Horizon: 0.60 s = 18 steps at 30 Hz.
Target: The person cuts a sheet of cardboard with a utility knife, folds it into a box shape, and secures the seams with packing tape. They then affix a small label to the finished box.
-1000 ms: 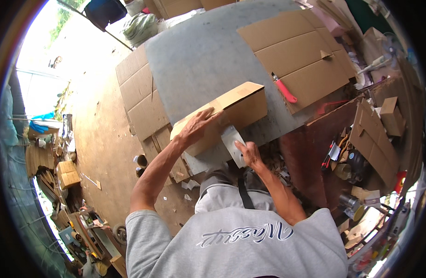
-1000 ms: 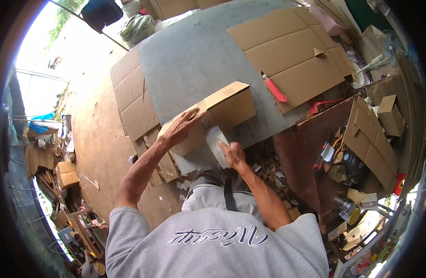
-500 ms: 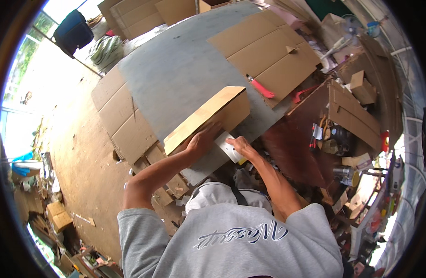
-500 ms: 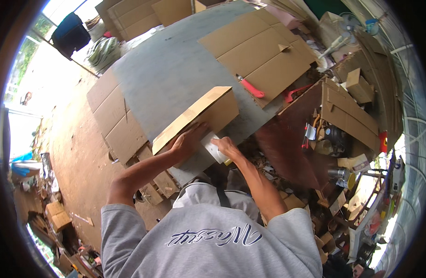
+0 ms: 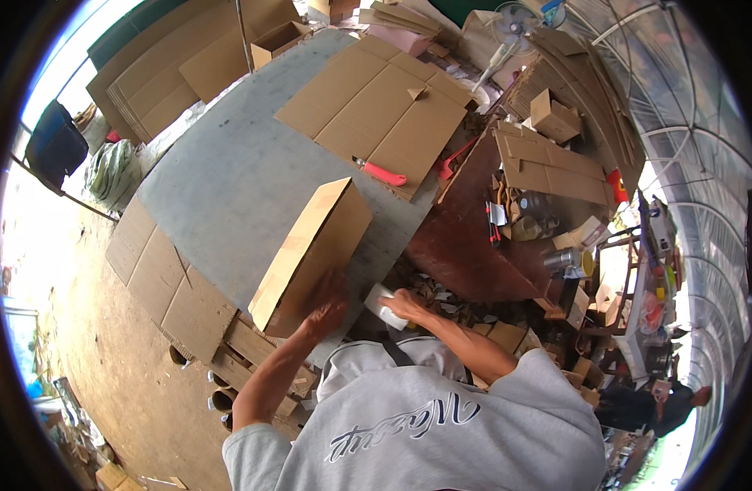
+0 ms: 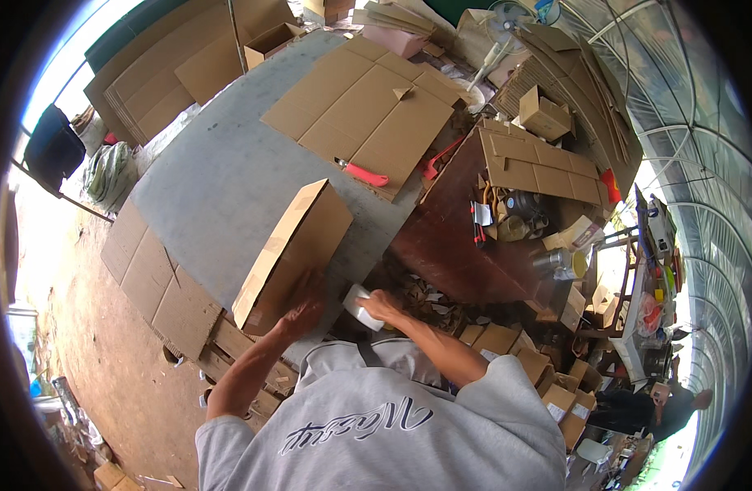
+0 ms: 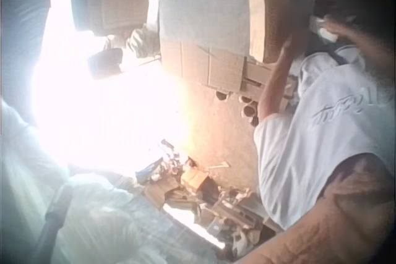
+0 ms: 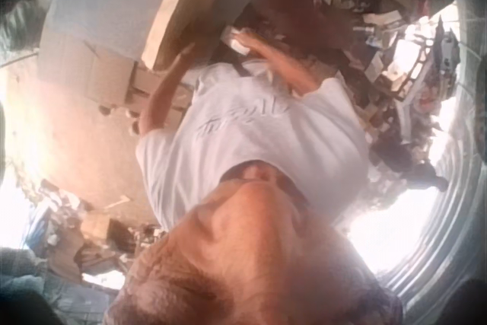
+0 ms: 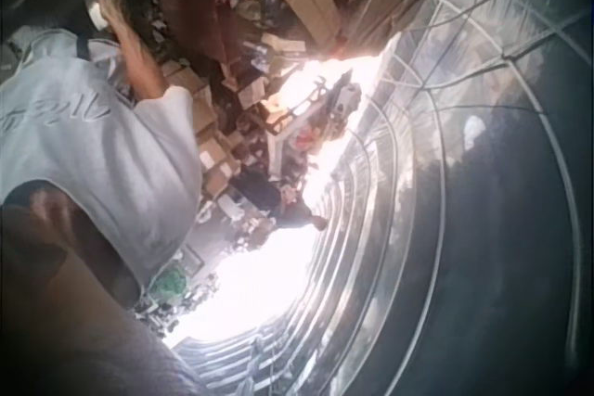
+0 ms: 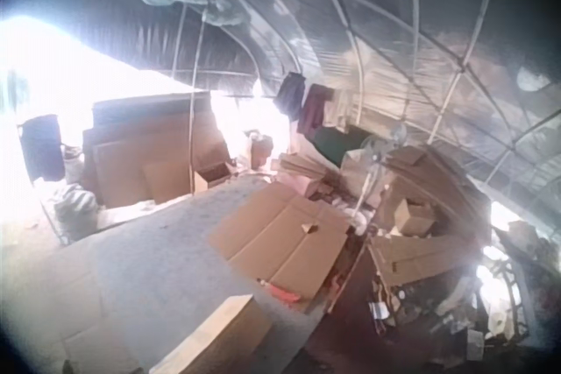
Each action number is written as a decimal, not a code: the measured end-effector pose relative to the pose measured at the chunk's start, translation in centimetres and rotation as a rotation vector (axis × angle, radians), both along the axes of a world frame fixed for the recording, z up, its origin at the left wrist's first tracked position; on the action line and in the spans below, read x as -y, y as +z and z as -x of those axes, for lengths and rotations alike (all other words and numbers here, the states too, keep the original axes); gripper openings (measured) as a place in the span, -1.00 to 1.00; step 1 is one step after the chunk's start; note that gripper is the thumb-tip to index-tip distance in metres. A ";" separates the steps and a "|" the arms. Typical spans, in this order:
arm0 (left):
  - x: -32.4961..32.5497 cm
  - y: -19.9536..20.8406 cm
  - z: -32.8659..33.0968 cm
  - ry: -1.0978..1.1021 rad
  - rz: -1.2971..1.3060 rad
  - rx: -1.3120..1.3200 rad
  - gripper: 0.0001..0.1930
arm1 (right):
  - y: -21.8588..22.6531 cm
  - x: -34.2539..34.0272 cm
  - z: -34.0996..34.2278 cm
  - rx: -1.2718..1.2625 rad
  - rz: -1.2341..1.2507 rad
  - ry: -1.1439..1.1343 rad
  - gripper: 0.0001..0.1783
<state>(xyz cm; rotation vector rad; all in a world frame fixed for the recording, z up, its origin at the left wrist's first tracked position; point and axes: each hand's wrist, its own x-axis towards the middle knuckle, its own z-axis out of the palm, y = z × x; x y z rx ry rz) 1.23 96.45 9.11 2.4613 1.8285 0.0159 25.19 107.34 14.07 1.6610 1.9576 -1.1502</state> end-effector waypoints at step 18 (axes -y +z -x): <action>-7.3 12.2 6.3 0.855 0.146 0.509 -0.14 | -2.0 -31.8 -13.2 -0.031 -0.867 0.192 -0.44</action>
